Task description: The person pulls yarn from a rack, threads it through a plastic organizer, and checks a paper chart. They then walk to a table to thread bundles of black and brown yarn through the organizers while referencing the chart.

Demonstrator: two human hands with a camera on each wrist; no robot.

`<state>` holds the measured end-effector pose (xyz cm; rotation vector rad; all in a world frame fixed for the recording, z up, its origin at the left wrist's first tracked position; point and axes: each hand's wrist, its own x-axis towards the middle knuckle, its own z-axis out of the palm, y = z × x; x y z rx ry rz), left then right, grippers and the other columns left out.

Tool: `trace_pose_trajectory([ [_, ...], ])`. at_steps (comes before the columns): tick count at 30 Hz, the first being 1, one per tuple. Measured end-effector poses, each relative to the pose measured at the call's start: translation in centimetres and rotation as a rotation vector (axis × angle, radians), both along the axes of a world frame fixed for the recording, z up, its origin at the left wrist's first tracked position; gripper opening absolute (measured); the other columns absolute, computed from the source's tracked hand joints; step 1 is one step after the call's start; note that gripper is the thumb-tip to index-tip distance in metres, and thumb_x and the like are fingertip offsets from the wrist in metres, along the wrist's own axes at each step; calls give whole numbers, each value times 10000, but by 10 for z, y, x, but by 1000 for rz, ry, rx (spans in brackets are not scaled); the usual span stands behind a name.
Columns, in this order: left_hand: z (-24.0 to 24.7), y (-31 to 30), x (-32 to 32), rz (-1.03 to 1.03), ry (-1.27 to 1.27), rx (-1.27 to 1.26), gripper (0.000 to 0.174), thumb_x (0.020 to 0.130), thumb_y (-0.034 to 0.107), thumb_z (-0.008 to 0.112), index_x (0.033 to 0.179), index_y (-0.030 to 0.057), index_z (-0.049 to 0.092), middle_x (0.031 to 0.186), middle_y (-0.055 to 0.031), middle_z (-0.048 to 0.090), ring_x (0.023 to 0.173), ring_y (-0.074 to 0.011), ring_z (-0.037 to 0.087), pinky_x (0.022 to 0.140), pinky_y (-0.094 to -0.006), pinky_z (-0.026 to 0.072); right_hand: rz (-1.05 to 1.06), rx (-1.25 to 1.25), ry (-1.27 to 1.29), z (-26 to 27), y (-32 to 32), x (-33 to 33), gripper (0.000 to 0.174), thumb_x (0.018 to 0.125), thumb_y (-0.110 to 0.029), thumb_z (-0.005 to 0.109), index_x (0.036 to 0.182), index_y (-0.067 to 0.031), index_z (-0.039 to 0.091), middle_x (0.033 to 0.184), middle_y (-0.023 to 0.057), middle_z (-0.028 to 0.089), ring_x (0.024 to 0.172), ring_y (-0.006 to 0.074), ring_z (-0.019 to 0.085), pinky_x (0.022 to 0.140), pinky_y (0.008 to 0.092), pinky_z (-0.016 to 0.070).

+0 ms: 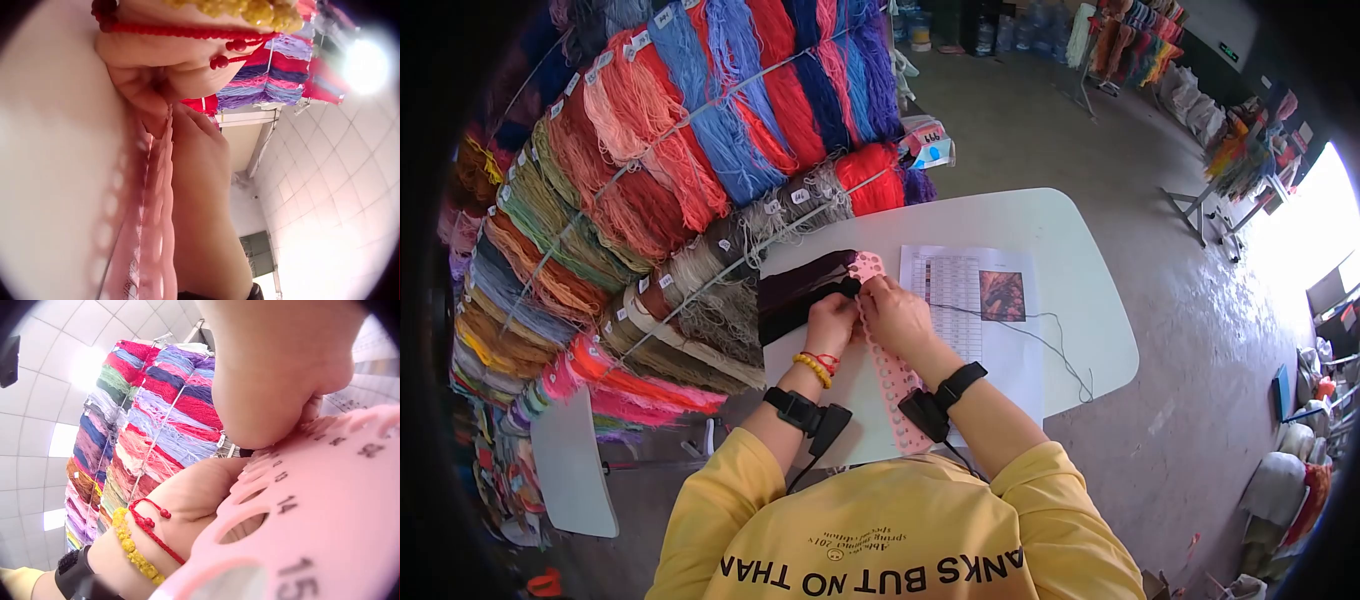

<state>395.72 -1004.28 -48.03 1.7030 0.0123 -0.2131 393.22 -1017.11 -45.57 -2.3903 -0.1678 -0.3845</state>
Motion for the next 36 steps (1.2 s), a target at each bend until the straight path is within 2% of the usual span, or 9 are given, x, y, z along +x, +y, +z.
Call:
trace_pose_trajectory([
  [5,16,20,-5,-62,-52,87,154,801,103,557,800,-39,614,677,-83,624,561,-147,623,488,-254,494,15,-9,-34,-5,-4,-5,156,810,-189,536,886,-54,553,864,136,580,731,353,588,647,427,474],
  [10,56,48,-16,-293,351,-924,70,870,124,535,919,87,569,836,-30,606,686,-112,585,584,-220,462,7,15,-41,-9,-3,-7,133,809,-172,533,868,-57,562,880,134,576,751,352,584,647,431,469],
  [13,42,44,-12,-348,437,-791,78,876,128,530,931,84,564,823,-24,598,669,-110,570,597,-234,463,-1,144,-83,-9,-3,-9,117,804,-158,542,856,-54,561,875,131,571,751,347,583,652,429,469],
  [22,22,37,-15,24,375,-761,151,854,149,576,947,55,648,844,-3,644,623,-63,555,527,-185,409,126,-41,-98,2,8,-25,350,691,-167,625,990,-41,496,936,150,518,858,345,552,717,410,466],
  [28,10,189,5,439,141,-1015,268,846,205,563,627,173,411,524,55,396,439,-39,412,379,-169,322,107,-64,-70,2,10,-25,439,671,-148,613,1059,-35,442,1012,171,477,917,361,524,774,424,444],
  [31,-1,309,6,1012,-119,-378,209,837,251,534,709,86,527,576,1,474,498,-104,474,435,-255,391,101,-43,-57,1,10,-25,447,672,-150,615,1066,-32,440,1014,175,475,915,366,523,775,426,442],
  [32,-38,376,17,972,-268,142,240,785,233,583,896,19,582,763,-78,587,717,-210,579,656,-353,472,99,-48,-51,1,10,-24,451,673,-152,616,1071,-35,439,1013,177,476,914,369,522,777,427,442],
  [35,4,315,-16,909,-546,1068,309,745,195,611,1011,43,578,969,-111,605,930,-274,562,841,-386,424,114,-52,-38,3,7,-24,431,684,-163,615,1068,-47,460,999,173,484,902,366,529,773,422,448],
  [36,7,295,-19,730,-566,869,292,734,154,623,1016,88,586,1052,-112,585,989,-295,536,877,-385,405,126,-51,-34,4,6,-24,419,689,-167,614,1064,-51,470,993,170,489,897,364,533,770,419,451],
])
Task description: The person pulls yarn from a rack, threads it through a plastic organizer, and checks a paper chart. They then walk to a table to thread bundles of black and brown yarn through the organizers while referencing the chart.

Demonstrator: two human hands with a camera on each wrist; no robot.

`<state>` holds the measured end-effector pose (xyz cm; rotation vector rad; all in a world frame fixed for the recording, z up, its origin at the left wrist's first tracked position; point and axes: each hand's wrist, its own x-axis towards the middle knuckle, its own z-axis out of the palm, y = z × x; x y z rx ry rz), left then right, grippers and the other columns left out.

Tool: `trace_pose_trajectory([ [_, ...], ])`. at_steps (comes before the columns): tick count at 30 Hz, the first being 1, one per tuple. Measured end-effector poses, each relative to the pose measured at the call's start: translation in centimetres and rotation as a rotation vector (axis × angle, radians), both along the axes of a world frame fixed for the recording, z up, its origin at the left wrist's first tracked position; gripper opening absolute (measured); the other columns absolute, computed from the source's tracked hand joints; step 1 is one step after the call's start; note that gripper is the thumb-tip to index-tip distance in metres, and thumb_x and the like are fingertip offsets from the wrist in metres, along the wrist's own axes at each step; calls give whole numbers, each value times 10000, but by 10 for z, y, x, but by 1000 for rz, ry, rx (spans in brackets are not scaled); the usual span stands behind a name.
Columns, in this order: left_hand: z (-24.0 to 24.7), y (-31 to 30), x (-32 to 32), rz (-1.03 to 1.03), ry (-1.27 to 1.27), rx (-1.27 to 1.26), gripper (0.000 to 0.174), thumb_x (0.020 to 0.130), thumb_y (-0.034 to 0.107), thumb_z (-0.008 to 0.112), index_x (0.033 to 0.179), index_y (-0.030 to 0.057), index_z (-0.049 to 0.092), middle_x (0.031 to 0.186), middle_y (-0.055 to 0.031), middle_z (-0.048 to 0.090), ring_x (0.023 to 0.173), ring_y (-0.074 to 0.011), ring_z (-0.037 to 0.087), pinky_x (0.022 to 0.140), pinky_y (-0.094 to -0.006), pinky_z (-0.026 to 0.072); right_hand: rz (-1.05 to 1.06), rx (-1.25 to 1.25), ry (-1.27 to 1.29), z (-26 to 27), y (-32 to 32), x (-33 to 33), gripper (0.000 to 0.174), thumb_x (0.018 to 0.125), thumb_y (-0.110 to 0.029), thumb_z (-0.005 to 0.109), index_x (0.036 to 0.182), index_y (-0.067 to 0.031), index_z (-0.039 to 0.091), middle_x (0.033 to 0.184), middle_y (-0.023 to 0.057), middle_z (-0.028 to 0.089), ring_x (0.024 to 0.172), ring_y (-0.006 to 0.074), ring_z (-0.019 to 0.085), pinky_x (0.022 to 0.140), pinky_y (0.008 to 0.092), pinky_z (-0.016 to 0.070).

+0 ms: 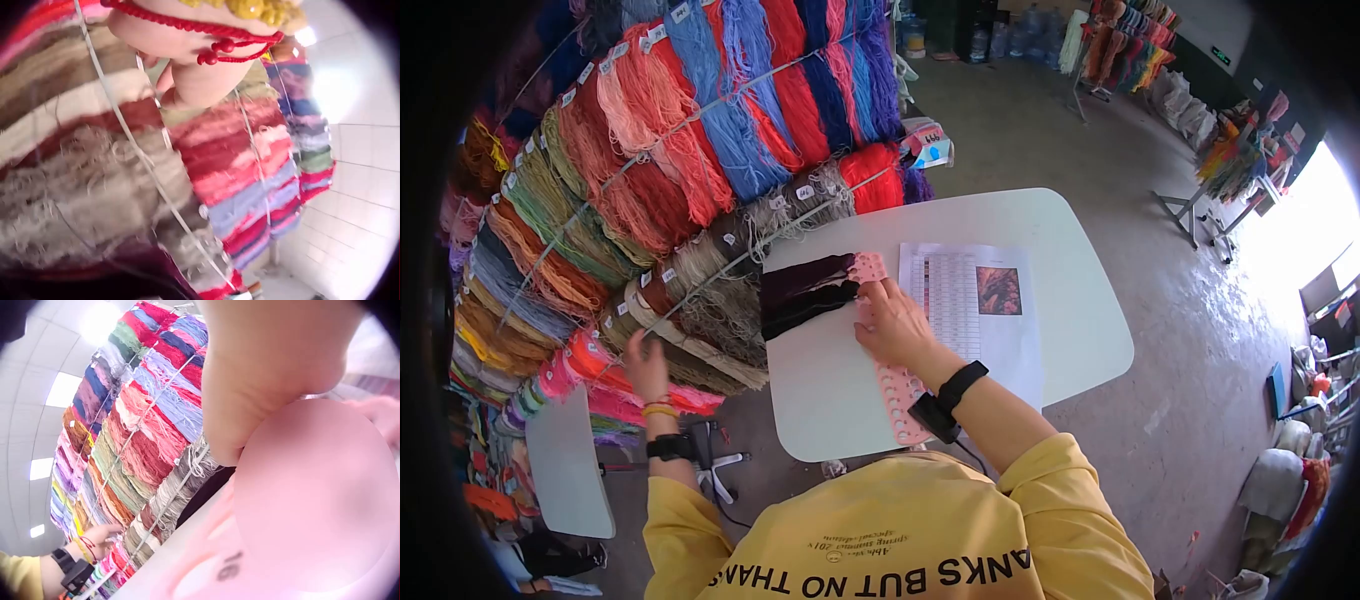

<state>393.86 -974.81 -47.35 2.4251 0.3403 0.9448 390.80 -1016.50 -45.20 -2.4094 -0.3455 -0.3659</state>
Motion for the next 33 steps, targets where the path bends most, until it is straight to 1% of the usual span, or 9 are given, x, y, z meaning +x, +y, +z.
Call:
trace_pose_trajectory([
  [1,-4,-26,-2,-151,19,-51,265,749,113,610,1011,77,593,1026,-103,596,981,-272,548,873,-365,410,19,1,28,1,-1,0,385,701,-172,605,1048,-54,487,983,164,500,892,357,539,763,417,455],
  [2,5,-61,-9,-343,139,-268,233,767,104,603,998,67,600,1010,-98,602,977,-253,556,873,-338,413,38,4,55,4,-3,0,353,714,-178,597,1032,-56,503,973,159,511,886,351,545,756,416,458],
  [5,10,-140,-23,-697,275,-355,194,786,108,601,965,33,605,939,-103,620,904,-225,591,811,-303,446,92,-74,97,17,-10,-9,280,757,-208,569,994,-60,544,944,144,545,864,334,568,734,414,468],
  [9,15,-185,-38,-893,361,-414,181,795,111,604,949,15,603,894,-91,633,846,-192,605,765,-288,461,69,-284,228,31,-28,-28,278,804,-274,549,1021,-102,575,911,98,606,820,300,601,721,405,475],
  [15,13,-178,-49,-896,483,-614,150,825,87,586,941,-8,595,887,-59,633,808,-111,595,737,-238,462,-102,-501,404,39,-57,-41,403,821,-309,539,1157,-89,502,824,151,641,769,340,618,674,439,479],
  [21,6,-154,-61,-862,525,-903,142,860,57,547,976,-20,578,885,-64,627,816,-111,594,749,-230,472,-185,-545,417,46,-68,-35,503,825,-366,530,1223,-72,434,749,180,636,715,332,634,625,451,492],
  [24,9,-145,-67,-830,525,-905,152,862,52,545,989,-29,568,880,-76,626,817,-119,595,756,-240,476,-195,-544,460,47,-70,-32,566,815,-390,538,1269,-82,398,775,191,639,735,331,636,645,444,495],
  [30,7,-132,-77,-808,510,-897,148,862,48,544,985,-32,566,869,-66,623,799,-114,584,748,-237,472,-205,-507,515,44,-71,-32,528,804,-402,546,1252,-142,444,798,214,635,750,356,625,664,474,477],
  [33,12,-124,-83,-792,528,-916,149,862,47,543,989,-27,566,856,-58,619,792,-105,573,739,-233,470,-136,-482,395,45,-80,-28,458,822,-406,526,1155,-91,515,786,155,645,739,326,629,635,448,478],
])
